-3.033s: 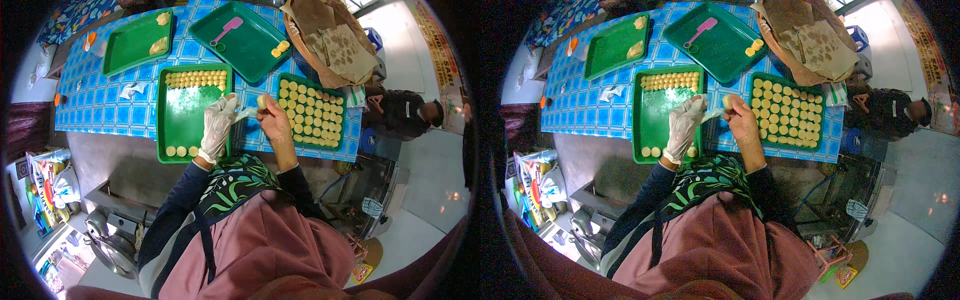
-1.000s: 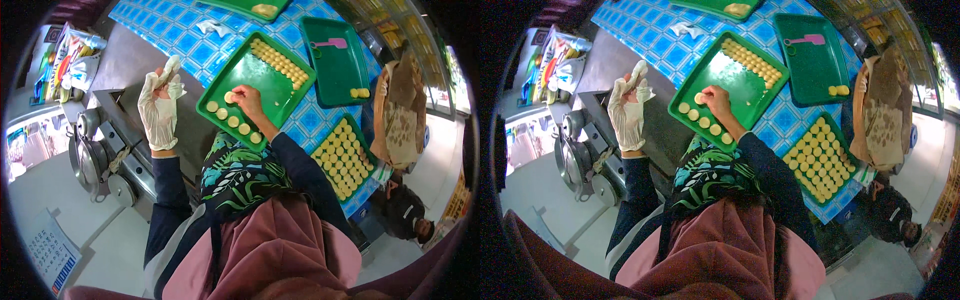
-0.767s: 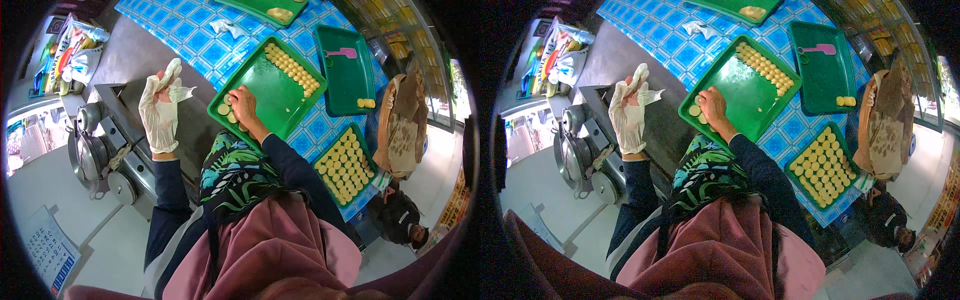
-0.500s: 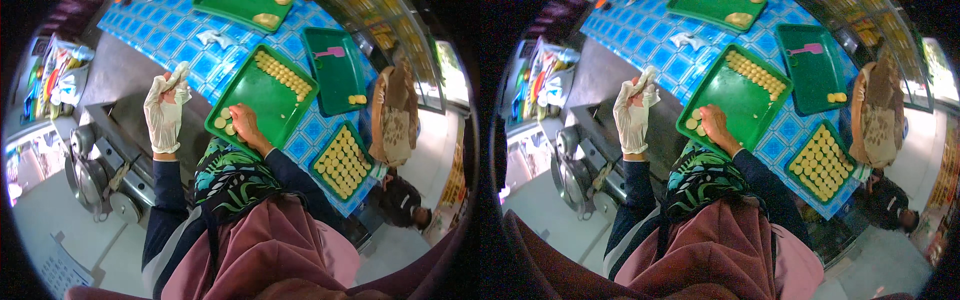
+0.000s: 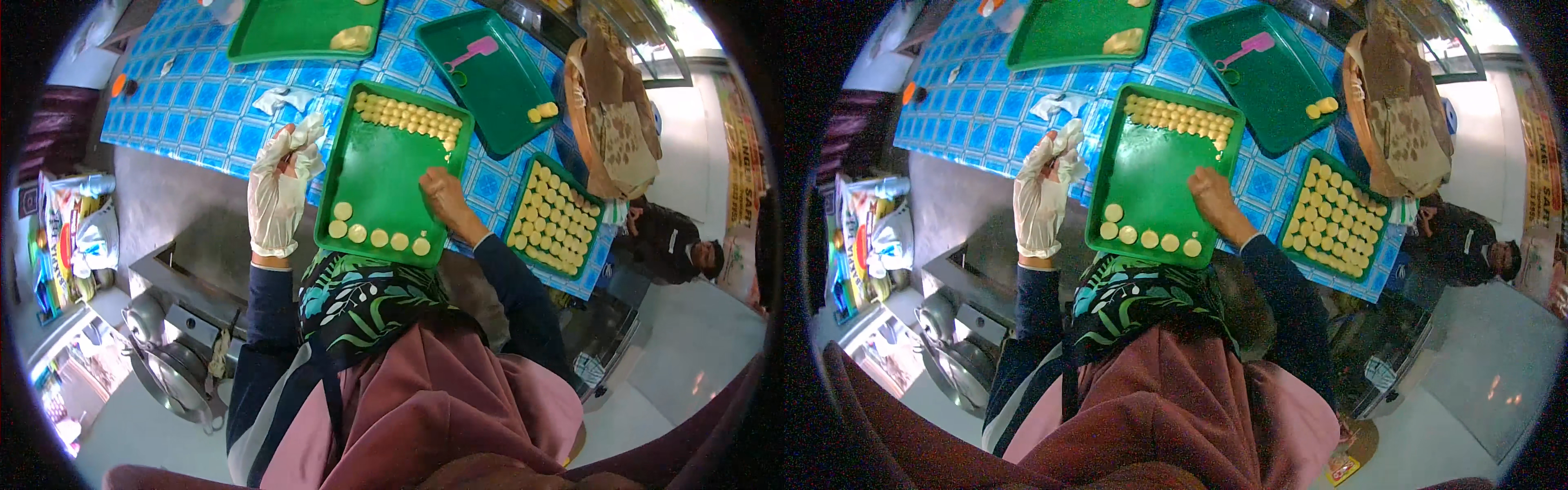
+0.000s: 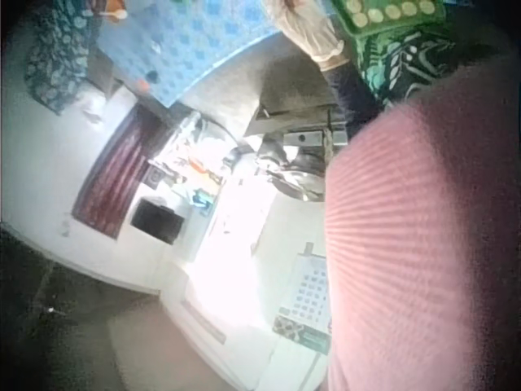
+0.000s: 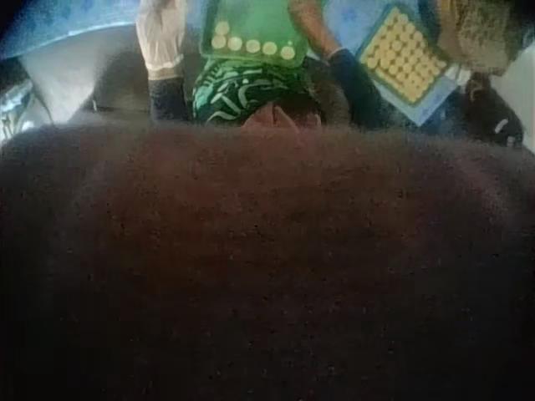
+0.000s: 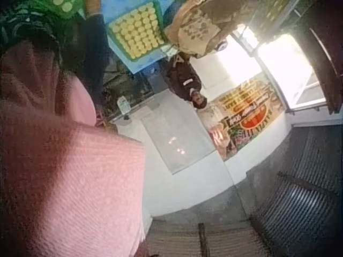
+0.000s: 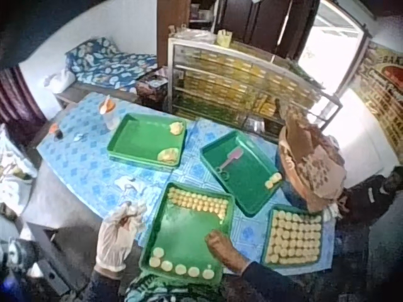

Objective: The person prepares small round pastries by hand on a blue checkered table, taking portions of dough from a green tray, flattening them, adding a filling, and shaping them into rounds before placing them back onto a tray.

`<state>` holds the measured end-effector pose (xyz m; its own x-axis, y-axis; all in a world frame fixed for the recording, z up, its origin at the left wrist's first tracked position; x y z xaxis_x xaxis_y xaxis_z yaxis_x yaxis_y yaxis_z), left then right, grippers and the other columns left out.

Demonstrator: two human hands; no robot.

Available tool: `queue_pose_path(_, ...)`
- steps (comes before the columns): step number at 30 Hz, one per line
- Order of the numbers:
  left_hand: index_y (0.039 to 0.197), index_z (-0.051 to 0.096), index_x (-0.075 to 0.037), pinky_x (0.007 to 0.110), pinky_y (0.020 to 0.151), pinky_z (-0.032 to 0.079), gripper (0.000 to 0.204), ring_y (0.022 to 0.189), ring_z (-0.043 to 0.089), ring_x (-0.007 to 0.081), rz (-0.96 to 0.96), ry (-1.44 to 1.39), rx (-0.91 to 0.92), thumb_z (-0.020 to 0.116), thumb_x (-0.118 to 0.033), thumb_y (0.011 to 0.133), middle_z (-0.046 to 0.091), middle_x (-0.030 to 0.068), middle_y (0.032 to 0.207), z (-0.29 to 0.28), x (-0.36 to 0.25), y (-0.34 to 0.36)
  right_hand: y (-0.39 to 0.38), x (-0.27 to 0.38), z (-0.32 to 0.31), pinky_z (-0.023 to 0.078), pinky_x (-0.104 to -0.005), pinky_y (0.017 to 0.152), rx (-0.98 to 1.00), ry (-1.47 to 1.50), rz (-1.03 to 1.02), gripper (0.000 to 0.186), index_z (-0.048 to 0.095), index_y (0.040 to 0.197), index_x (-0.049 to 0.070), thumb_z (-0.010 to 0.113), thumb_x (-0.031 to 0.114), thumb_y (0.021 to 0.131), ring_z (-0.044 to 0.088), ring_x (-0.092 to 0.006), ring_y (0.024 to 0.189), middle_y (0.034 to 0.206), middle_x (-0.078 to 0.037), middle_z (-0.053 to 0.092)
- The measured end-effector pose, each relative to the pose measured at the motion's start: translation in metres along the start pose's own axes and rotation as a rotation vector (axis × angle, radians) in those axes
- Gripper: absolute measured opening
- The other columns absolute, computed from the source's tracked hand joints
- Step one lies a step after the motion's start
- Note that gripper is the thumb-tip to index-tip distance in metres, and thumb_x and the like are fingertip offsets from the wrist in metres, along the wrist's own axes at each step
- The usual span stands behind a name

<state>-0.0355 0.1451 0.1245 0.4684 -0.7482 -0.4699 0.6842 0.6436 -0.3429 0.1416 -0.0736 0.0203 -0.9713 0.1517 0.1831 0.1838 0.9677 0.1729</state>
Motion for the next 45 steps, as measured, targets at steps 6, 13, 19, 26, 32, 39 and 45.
queue_pose_path(6,0.109,0.063,0.002,0.036,0.087,0.055,0.018,0.115,0.066,0.0301,0.018,0.08,-0.115,0.06,-0.015,0.101,0.064,0.0269,0.128,-0.002,0.003,0.002,0.028,-0.069,-0.03,0.049,-0.0493,0.065,-0.116,0.027,0.282,0.011,0.066,0.078,0.004,0.067,0.007,0.067,0.061,-0.0338,0.086,0.08,-0.013,0.061)
queue_pose_path(13,0.112,0.061,0.004,0.032,0.078,0.056,0.019,0.099,0.069,0.0252,-0.04,0.053,-0.07,0.059,-0.012,0.101,0.064,0.0274,0.127,-0.013,0.005,0.006,0.027,-0.05,-0.005,0.044,-0.0435,0.069,0.009,-0.209,0.038,0.004,0.066,0.071,0.007,0.066,0.011,0.069,0.057,-0.0292,0.085,0.078,-0.013,0.063)
queue_pose_path(19,0.117,0.057,0.006,0.03,0.079,0.057,0.023,0.098,0.068,0.0255,-0.036,0.048,-0.121,0.06,-0.011,0.101,0.064,0.0285,0.126,-0.025,0.009,0.007,-0.03,0.028,0.001,0.046,-0.048,0.078,0.368,0.219,0.016,0.001,0.066,0.074,0.009,0.066,0.01,0.073,0.057,-0.0307,0.088,0.079,-0.009,0.063)
queue_pose_path(26,0.114,0.061,0.007,0.035,0.093,0.059,0.02,0.114,0.067,0.0346,-0.1,0.018,-0.076,0.061,-0.006,0.099,0.062,0.03,0.129,-0.011,0.033,0.013,-0.061,0.058,-0.013,0.046,-0.0463,0.087,0.241,0.145,-0.299,0.013,0.064,0.073,0.005,0.073,0.008,0.066,0.055,-0.0272,0.096,0.088,-0.006,0.059)
queue_pose_path(32,0.112,0.061,0.005,0.028,0.081,0.057,0.018,0.098,0.069,0.024,-0.037,0.19,-0.067,0.06,-0.008,0.1,0.065,0.0283,0.127,0.01,0.027,-0.003,-0.018,0.006,-0.015,0.047,-0.0463,0.077,0.217,0.105,-0.079,0.01,0.061,0.08,0.006,0.064,0.006,0.071,0.056,-0.0303,0.092,0.088,-0.01,0.056)
queue_pose_path(39,0.115,0.059,0.005,0.026,0.082,0.057,0.02,0.104,0.068,0.0236,-0.053,0.146,-0.038,0.06,-0.01,0.101,0.064,0.0274,0.127,0.004,0.033,-0.007,0.029,-0.025,-0.019,0.046,-0.0418,0.075,-0.161,-0.189,-0.086,0.008,0.063,0.08,0.002,0.061,0.006,0.073,0.056,-0.0294,0.092,0.084,-0.013,0.058)
queue_pose_path(45,0.117,0.059,0.006,0.03,0.076,0.057,0.022,0.097,0.07,0.0242,-0.063,-0.03,-0.088,0.059,-0.009,0.101,0.067,0.0251,0.121,-0.022,0.022,-0.009,0.009,-0.016,-0.014,0.044,-0.0417,0.078,0.04,-0.271,-0.159,0.008,0.065,0.075,0.001,0.061,0.008,0.076,0.055,-0.0283,0.093,0.084,-0.014,0.059)
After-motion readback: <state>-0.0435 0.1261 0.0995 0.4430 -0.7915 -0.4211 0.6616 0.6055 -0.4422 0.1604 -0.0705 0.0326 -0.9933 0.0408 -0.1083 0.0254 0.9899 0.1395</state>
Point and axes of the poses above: each hand's wrist, its own y-axis towards the middle knuckle, its own z-axis out of the palm, x = y × z, the point moved 8 cm from there along y, towards the middle knuckle
